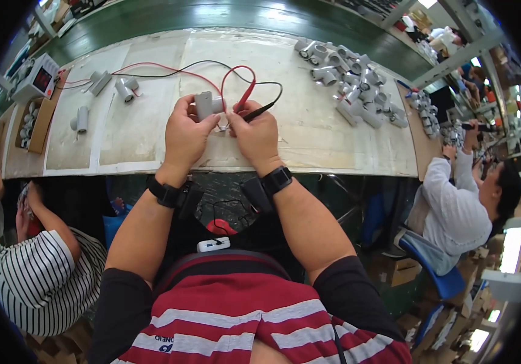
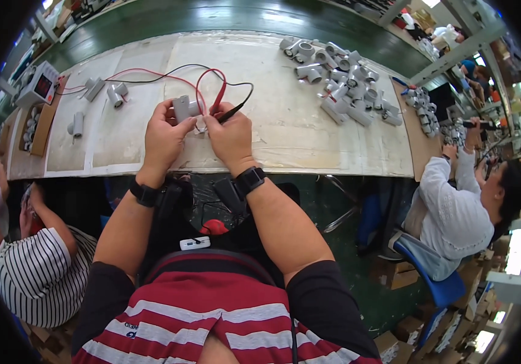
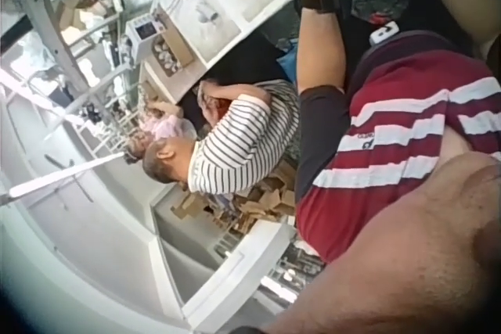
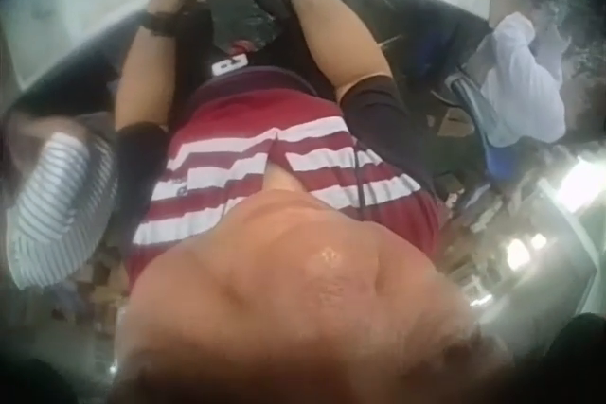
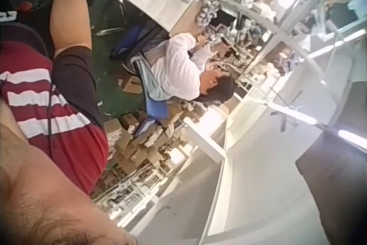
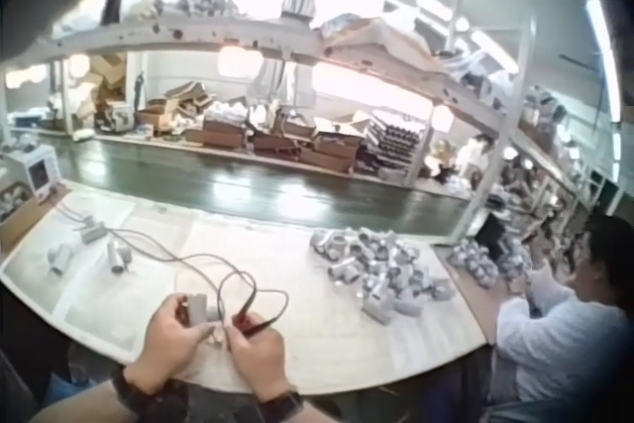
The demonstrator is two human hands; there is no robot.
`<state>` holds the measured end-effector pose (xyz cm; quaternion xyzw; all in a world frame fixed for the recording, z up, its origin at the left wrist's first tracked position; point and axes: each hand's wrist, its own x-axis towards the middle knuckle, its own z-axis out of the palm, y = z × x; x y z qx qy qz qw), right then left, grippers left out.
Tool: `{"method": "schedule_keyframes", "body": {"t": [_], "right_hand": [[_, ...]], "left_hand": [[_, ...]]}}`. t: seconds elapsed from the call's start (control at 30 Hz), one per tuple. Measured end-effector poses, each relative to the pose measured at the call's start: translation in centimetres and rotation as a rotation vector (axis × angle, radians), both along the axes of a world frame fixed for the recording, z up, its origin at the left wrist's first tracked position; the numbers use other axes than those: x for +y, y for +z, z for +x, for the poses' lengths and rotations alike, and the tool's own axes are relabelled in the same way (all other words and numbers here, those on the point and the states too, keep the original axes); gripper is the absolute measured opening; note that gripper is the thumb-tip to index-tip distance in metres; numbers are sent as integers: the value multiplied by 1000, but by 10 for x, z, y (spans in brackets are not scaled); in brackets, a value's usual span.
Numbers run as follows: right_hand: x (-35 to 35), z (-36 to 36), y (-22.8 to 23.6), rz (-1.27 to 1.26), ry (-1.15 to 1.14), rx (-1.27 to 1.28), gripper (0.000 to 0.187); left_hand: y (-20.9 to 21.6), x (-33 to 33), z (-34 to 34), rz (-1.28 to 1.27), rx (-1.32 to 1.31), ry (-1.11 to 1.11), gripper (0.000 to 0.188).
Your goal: The person picks up a plastic component and touches its wires with two electrical probes before setting it aside. This process is repeated for several more components, testing each one individually.
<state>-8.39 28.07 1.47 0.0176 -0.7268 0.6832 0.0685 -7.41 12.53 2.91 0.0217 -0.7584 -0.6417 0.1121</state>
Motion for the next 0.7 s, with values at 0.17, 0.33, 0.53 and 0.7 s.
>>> {"method": "schedule_keyframes", "body": {"t": [0.17, 0.33, 0.53, 0.7], "right_hand": [[6, 5, 10, -174, 49, -116, 12], [35, -5, 33, -140, 5, -130, 14], [77, -39, 72, 583, -109, 267, 16], [111, -75, 131, 1108, -77, 445, 17]], "left_hand": [[-10, -17, 1, -45, -56, 68, 61], [12, -99, -5, -427, -135, 317, 61], [20, -146, -20, -1252, 309, 519, 46], [26, 54, -29, -767, 340, -387, 25]]}}
